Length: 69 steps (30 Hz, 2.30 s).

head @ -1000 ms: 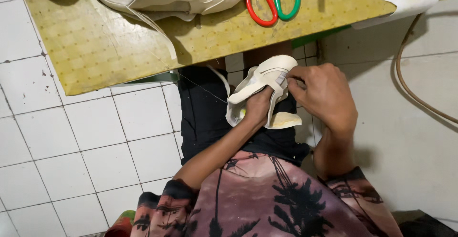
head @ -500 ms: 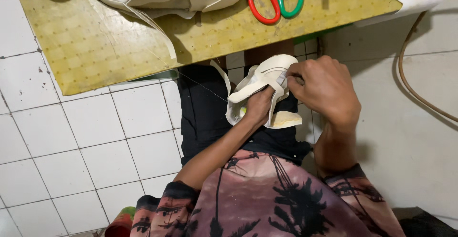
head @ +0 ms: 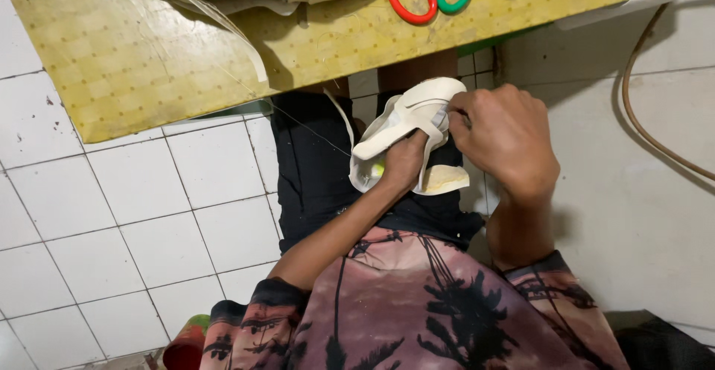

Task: The person sews a white shoe using a needle and thread, pulling the thread through the shoe's upper. They then use scissors to cut the thread and continue sewing the shoe.

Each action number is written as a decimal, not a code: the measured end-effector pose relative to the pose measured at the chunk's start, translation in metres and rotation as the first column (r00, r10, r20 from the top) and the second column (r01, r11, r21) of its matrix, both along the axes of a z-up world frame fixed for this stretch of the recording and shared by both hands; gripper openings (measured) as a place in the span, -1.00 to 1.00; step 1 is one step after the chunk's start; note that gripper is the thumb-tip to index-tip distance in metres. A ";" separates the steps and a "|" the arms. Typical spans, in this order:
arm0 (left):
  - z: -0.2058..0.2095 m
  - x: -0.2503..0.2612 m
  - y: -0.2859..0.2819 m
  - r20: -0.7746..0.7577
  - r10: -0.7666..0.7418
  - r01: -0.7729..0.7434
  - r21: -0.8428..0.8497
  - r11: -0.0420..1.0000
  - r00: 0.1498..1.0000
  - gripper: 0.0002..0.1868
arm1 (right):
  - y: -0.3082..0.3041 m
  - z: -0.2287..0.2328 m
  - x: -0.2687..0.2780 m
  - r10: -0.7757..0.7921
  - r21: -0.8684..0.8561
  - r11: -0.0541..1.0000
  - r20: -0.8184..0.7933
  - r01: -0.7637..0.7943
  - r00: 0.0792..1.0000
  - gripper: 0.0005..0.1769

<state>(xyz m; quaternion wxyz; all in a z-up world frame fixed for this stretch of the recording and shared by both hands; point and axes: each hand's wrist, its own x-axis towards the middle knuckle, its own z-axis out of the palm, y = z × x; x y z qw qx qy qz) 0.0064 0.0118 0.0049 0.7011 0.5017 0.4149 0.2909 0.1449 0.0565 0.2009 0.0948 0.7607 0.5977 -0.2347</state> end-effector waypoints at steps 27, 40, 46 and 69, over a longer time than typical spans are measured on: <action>0.011 0.009 0.026 0.165 0.628 -0.277 -0.792 0.543 0.760 -0.67 | -0.056 -0.055 0.009 -0.180 0.349 0.815 -0.605 0.462 0.776 -0.83; 0.076 -0.116 0.008 0.471 0.179 0.189 -0.632 0.751 0.864 -0.36 | -0.075 -0.104 0.028 0.062 -0.111 0.591 -0.981 0.799 -0.182 -0.86; 0.169 -0.154 0.046 -0.457 -0.131 0.257 0.226 0.940 0.880 -0.71 | -0.098 -0.119 0.036 -0.079 -0.071 0.680 -0.997 0.730 -0.024 -0.90; 0.116 -0.006 0.095 -0.611 0.106 0.565 0.775 0.284 0.785 -0.62 | -0.027 0.012 0.022 0.113 0.628 0.758 -0.390 0.174 0.914 -0.92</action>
